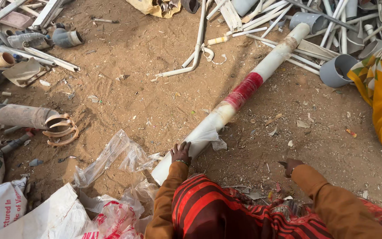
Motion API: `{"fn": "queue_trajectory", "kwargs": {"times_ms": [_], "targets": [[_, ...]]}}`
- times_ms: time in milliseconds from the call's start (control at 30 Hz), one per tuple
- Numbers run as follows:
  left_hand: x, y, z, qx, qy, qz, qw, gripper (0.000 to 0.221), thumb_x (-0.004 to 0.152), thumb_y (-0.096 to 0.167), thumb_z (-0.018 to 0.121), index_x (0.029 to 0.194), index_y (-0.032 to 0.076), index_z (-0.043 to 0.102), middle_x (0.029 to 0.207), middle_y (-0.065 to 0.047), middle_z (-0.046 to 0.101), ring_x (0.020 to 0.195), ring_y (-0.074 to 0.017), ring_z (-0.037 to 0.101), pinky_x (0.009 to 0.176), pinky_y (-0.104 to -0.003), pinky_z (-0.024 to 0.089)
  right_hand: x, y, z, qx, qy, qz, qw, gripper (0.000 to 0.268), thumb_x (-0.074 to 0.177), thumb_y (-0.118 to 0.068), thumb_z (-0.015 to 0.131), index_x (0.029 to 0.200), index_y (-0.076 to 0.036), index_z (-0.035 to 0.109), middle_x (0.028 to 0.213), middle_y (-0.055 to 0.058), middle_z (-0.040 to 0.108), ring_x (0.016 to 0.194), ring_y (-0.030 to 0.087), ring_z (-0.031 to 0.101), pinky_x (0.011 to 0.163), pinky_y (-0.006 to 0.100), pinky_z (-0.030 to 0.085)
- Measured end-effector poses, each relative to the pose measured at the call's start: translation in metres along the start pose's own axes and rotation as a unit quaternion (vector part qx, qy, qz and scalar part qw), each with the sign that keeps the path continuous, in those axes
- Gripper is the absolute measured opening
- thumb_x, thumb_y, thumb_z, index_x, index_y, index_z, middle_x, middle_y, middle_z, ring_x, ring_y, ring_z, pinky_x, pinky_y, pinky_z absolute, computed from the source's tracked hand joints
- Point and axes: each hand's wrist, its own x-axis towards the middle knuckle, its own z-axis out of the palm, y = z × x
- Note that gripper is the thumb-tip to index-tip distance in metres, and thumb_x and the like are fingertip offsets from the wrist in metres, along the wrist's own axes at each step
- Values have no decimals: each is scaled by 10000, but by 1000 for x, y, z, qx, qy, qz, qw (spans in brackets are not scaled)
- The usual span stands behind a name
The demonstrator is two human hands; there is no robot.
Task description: The person removes plastic packaging from a white pipe using a small blade, peeling away layers of clear and red wrap.
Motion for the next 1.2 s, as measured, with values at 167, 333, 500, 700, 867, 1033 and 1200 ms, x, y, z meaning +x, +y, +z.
{"fn": "queue_trajectory", "kwargs": {"times_ms": [167, 333, 500, 700, 867, 1033, 1200], "targets": [[-62, -25, -32, 32, -40, -19, 999, 670, 831, 302, 810, 1437, 303, 523, 1608, 44, 366, 1461, -270, 404, 1194, -666, 239, -32, 106, -95, 28, 38, -2, 999, 330, 798, -112, 767, 1124, -164, 753, 1034, 90, 801, 971, 256, 793, 825, 394, 606], [-129, -91, -96, 66, -35, -73, 995, 487, 839, 320, 797, 1308, 292, 667, 1431, 14, 595, 1333, -251, 576, 1199, -684, 267, -83, 104, -176, -4, 114, -81, 990, 434, 880, -174, 777, 1293, -268, 682, 1215, 59, 751, 1155, 282, 717, 977, 450, 569], [-216, -161, -189, 76, 9, -112, 991, 567, 838, 376, 830, 1355, 216, 661, 1357, -131, 663, 1296, -353, 596, 1092, -458, 480, -129, 10, -201, -27, 148, -176, 973, 521, 1017, -295, 602, 1510, -397, 468, 1312, 80, 704, 1192, 309, 686, 1003, 485, 554], [-294, -192, -307, 89, 37, -182, 979, 678, 810, 459, 815, 1405, 188, 636, 1326, -136, 718, 1242, -328, 678, 1074, -425, 526, -118, -86, -197, -79, 158, -296, 939, 386, 1073, -203, 481, 1452, -165, 545, 1459, 158, 581, 1277, 408, 595, 1037, 502, 509], [-243, -153, -401, 156, 28, -145, 977, 684, 815, 497, 830, 1376, 160, 632, 1317, -175, 683, 1231, -353, 643, 1052, -447, 500, -99, -142, -222, -8, 166, -299, 940, 395, 814, -211, 842, 1159, -44, 746, 1206, 213, 722, 1163, 371, 699, 936, 438, 587], [-120, -75, -350, -1, 170, -75, 983, 563, 895, 407, 758, 1395, 184, 623, 1278, -152, 691, 1114, -353, 679, 966, -450, 530, -72, -150, -238, -138, 132, -310, 931, 545, 727, -414, 924, 1163, -133, 757, 1226, 98, 732, 1143, 307, 717, 953, 415, 568], [-36, -27, -185, 3, 9, -147, 989, 653, 810, 488, 800, 1376, 206, 639, 1322, -138, 673, 1249, -354, 616, 1063, -465, 497, -18, -66, -237, -85, 120, -162, 976, 377, 864, -487, 807, 1171, -268, 802, 1185, 61, 768, 1150, 317, 720, 998, 505, 548]]}}
